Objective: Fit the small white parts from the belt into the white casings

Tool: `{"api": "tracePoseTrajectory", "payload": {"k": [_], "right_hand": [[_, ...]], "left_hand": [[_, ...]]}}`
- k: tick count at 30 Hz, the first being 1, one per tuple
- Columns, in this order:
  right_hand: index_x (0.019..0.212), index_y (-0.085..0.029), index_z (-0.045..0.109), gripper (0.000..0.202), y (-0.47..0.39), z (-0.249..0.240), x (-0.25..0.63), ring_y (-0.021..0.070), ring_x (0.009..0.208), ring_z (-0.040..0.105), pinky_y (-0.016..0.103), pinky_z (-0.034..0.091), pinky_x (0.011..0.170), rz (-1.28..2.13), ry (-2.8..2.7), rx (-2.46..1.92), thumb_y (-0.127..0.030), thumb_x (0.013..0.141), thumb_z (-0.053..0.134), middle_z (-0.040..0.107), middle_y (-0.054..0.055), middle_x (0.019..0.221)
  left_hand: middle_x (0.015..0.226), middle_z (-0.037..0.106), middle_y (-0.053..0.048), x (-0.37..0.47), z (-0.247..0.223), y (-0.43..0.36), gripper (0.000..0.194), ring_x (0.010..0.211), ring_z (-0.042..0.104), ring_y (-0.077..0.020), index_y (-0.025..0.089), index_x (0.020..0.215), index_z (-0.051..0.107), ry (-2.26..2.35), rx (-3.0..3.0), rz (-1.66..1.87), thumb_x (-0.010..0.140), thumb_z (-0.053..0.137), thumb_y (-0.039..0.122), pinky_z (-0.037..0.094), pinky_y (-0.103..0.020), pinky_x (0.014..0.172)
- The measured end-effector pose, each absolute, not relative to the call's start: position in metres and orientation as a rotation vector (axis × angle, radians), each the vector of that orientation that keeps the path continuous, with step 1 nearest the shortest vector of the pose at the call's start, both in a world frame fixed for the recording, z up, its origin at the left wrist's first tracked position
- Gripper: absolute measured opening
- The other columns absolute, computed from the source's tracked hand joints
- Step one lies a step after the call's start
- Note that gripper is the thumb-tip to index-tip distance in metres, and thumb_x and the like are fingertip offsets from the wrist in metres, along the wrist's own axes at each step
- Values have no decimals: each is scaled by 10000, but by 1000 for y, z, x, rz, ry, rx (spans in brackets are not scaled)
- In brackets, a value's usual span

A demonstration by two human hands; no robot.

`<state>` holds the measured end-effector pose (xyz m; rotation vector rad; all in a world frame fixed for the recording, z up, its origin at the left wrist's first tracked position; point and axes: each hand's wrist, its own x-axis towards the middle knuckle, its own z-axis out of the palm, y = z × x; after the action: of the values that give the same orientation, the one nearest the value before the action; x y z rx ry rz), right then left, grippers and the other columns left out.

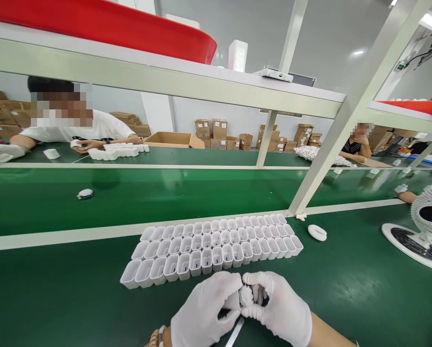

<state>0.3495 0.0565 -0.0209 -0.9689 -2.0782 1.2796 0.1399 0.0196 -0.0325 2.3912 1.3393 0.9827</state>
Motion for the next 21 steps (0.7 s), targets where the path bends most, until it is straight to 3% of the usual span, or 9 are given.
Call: {"api": "tracePoseTrajectory", "payload": {"k": [3, 6, 8, 11, 13, 17, 21], "right_hand": [[1096, -250, 693, 479, 60, -23, 347, 159, 689, 564, 305, 525, 732, 1282, -2115, -912, -508, 719, 835, 651, -5, 783], [1401, -258, 501, 1003, 63, -29, 348, 242, 904, 638, 394, 518, 897, 1373, -2018, -876, -566, 542, 916, 676, 37, 978], [1517, -215, 344, 1222, 64, -33, 350, 282, 983, 640, 449, 495, 950, 1495, -1959, -856, -676, 517, 873, 668, 79, 1044], [1552, -138, 276, 1210, 65, -35, 350, 305, 1055, 626, 494, 474, 975, 1649, -1921, -889, -809, 640, 704, 635, 162, 1149], [1551, -145, 287, 1154, 64, -35, 347, 322, 1177, 585, 507, 436, 1039, 1771, -1866, -856, -817, 689, 656, 598, 191, 1255], [1511, -215, 381, 1061, 63, -37, 340, 338, 1324, 494, 514, 378, 1109, 1931, -1743, -770, -773, 674, 717, 554, 171, 1378], [1444, -212, 441, 1000, 63, -46, 337, 321, 1247, 542, 528, 377, 1093, 1926, -1636, -756, -711, 650, 788, 610, 153, 1261]], "left_hand": [[1005, 730, -23, 139, -36, 19, 397, 857, 706, -199, 255, 1092, 578, 1293, 2351, 1009, 723, 566, 110, 618, -317, 739], [1002, 722, -14, 139, -40, 19, 372, 853, 704, -190, 257, 1107, 570, 1263, 2291, 1006, 756, 609, 141, 616, -310, 742], [1021, 723, -16, 140, -43, 17, 377, 857, 708, -189, 260, 1123, 561, 1271, 2268, 985, 770, 626, 144, 619, -311, 748], [1121, 724, -44, 141, -45, 15, 454, 951, 719, -211, 261, 1214, 516, 1262, 2284, 1012, 791, 640, 150, 621, -324, 807], [1164, 723, -55, 141, -44, 13, 469, 995, 721, -230, 265, 1231, 508, 1246, 2296, 1000, 797, 650, 158, 625, -323, 797], [1135, 728, -25, 142, -40, 11, 489, 941, 731, -216, 276, 1212, 535, 1226, 2220, 925, 761, 618, 107, 630, -334, 771], [1174, 711, -28, 143, -44, 13, 517, 982, 720, -233, 280, 1235, 538, 1234, 2151, 894, 750, 632, 125, 623, -400, 838]]}}
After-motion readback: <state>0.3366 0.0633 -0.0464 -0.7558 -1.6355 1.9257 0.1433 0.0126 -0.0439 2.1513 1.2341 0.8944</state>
